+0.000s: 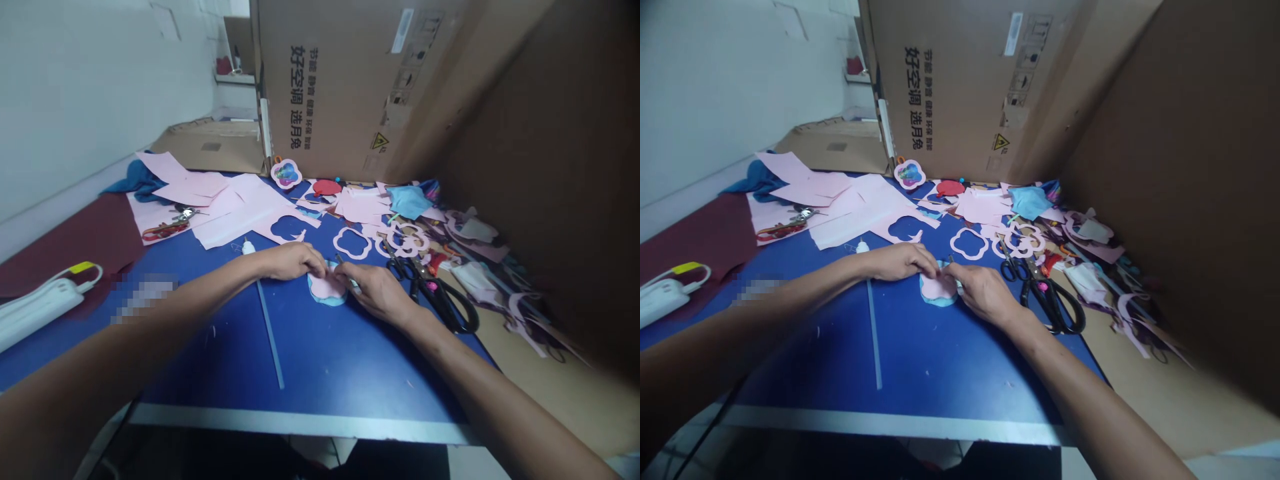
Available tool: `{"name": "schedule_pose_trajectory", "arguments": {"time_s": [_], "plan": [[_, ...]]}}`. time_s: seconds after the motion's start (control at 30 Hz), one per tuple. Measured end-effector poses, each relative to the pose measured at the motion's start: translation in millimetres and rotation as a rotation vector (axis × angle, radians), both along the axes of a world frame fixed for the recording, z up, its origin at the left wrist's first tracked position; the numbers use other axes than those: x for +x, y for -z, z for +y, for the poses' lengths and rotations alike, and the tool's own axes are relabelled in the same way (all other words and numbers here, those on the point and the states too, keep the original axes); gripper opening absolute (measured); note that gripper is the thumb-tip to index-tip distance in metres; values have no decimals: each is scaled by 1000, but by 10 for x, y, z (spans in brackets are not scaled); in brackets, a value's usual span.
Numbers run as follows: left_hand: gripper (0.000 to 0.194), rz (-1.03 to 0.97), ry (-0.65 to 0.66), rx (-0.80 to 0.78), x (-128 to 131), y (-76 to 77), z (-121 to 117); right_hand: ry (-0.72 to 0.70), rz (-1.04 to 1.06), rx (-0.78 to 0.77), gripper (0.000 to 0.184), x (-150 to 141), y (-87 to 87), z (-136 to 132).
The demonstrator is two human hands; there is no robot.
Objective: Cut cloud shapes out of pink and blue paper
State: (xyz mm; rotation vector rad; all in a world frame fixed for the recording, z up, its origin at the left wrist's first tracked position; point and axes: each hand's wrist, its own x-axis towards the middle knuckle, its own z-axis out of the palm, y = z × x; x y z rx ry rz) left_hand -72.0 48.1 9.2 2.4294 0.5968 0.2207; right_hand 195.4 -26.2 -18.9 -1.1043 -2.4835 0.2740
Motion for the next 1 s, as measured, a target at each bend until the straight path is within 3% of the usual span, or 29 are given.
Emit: {"name": "schedule_pose_trajectory", "arguments": {"time_s": [0.13,0.27,0.5,0.63,0.7,0.83,0.9,1.0], "plan": [[41,-47,10,-78,31,-7,63,-2,7,2,27,4,6,0],[31,-28,-25,-20,89,-63,117,3,-11,4,27,1,-8,-9],[25,253,-198,-113,221,-241,236,1,-27,-42,27,-2,-36,-21],[4,404,-234,-2,385,-374,268,12,-48,-21,27,0,-23,-20],[8,495,-262,67,452,-450,253,14,-48,-18,27,-1,-18,-20],[18,498,-411,304,502,-562,-27,8,-16,-41,27,-3,-11,-18],[28,500,-503,410,522,-563,-335,11,-16,-45,25,0,-7,-13],[30,498,-480,485,608,-474,-873,25,-20,-45,23,10,-4,-5]]}}
